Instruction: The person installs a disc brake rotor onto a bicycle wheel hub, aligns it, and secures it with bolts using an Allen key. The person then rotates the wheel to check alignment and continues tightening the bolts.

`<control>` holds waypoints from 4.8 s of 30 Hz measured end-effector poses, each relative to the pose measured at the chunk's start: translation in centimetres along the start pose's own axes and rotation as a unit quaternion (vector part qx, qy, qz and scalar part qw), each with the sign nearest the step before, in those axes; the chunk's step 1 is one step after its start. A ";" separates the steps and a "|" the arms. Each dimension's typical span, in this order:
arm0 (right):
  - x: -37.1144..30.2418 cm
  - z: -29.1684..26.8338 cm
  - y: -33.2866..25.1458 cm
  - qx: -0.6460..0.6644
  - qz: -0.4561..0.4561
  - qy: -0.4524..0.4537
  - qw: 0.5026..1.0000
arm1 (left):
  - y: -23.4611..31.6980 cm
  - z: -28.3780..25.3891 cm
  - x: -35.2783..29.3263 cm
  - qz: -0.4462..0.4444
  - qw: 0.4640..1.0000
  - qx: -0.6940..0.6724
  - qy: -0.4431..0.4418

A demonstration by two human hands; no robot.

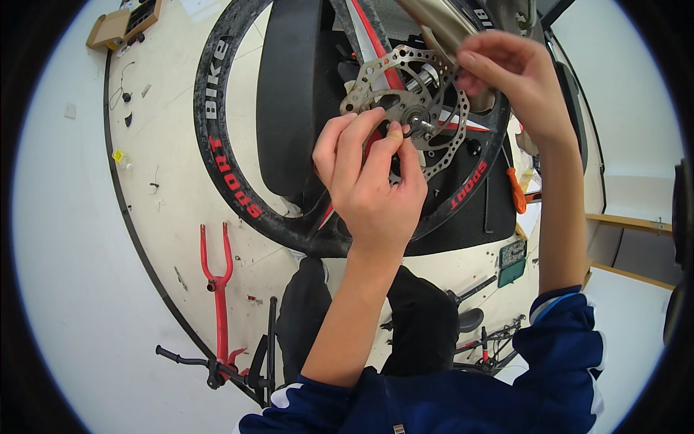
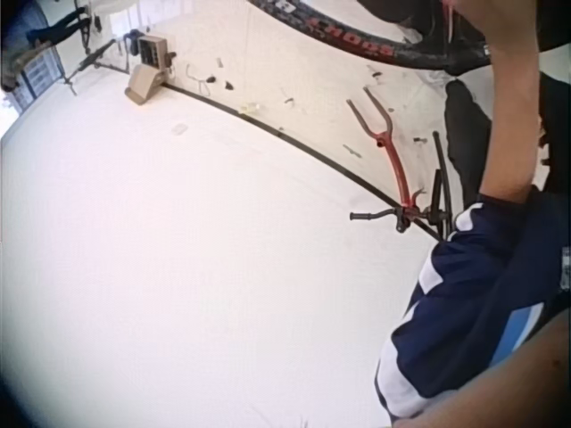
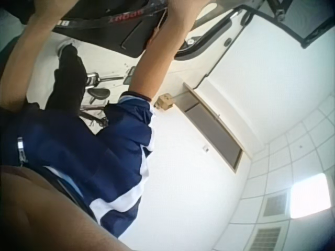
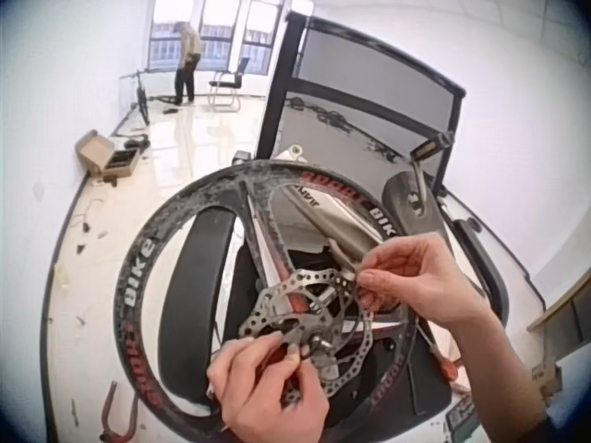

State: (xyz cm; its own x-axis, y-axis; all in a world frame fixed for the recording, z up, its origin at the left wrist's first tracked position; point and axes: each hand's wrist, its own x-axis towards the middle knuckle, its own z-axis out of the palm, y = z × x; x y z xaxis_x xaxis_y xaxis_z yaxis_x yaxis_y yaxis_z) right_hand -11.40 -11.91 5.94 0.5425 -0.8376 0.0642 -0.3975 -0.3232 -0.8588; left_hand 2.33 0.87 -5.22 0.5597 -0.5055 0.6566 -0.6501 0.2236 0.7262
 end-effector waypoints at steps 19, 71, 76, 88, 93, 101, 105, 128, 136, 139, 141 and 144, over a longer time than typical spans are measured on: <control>0.6 -0.3 -0.1 -0.045 0.059 0.011 0.997 | -0.2 -0.2 -0.3 -0.012 0.999 -0.031 -0.018; -0.9 -0.1 1.5 0.049 0.016 0.045 0.998 | -0.3 0.2 -0.2 0.000 1.000 -0.002 -0.001; 1.6 0.8 -0.1 -0.005 -0.024 0.023 0.999 | -0.2 -0.3 -0.1 0.012 1.000 0.001 -0.011; 4.5 4.7 -5.9 0.058 0.059 -0.055 0.995 | -0.1 -0.2 0.1 0.006 1.000 -0.004 -0.004; 5.0 5.1 -4.2 -0.072 -0.062 -0.052 0.994 | -0.2 -0.5 0.1 0.008 1.000 -0.002 -0.018; -0.9 1.8 3.5 0.200 0.072 0.123 0.969 | 0.0 -0.5 -0.1 -0.002 0.999 0.007 -0.031; -0.2 1.7 0.8 0.126 0.005 0.132 0.983 | 0.4 -0.8 0.1 0.002 0.999 0.005 -0.043; 4.8 5.2 -7.4 -0.076 -0.247 -0.151 0.954 | -0.2 -0.3 0.3 0.021 1.000 0.011 -0.016; 2.3 2.3 -0.2 -0.064 -0.071 0.055 0.994 | -0.4 -0.3 0.0 0.016 1.000 0.007 -0.025; 1.8 2.6 1.3 -0.010 -0.064 0.099 0.993 | -0.2 -0.3 0.1 0.016 0.999 0.010 -0.029; 1.9 3.1 1.4 0.026 -0.055 0.103 0.993 | -0.2 -0.3 0.1 0.013 0.999 0.009 -0.031; 2.2 3.1 1.3 0.057 -0.029 0.095 0.993 | -0.2 -0.3 0.1 0.006 0.999 0.004 -0.033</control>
State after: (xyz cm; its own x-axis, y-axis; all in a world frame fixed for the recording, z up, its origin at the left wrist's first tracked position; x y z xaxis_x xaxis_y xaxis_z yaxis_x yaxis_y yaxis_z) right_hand -8.41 -12.75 3.36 0.4074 -0.8909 0.2009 -0.2783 -0.3306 -0.9018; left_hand 2.69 1.05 -5.30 0.5162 -0.5570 0.6506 -0.6616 0.2232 0.7159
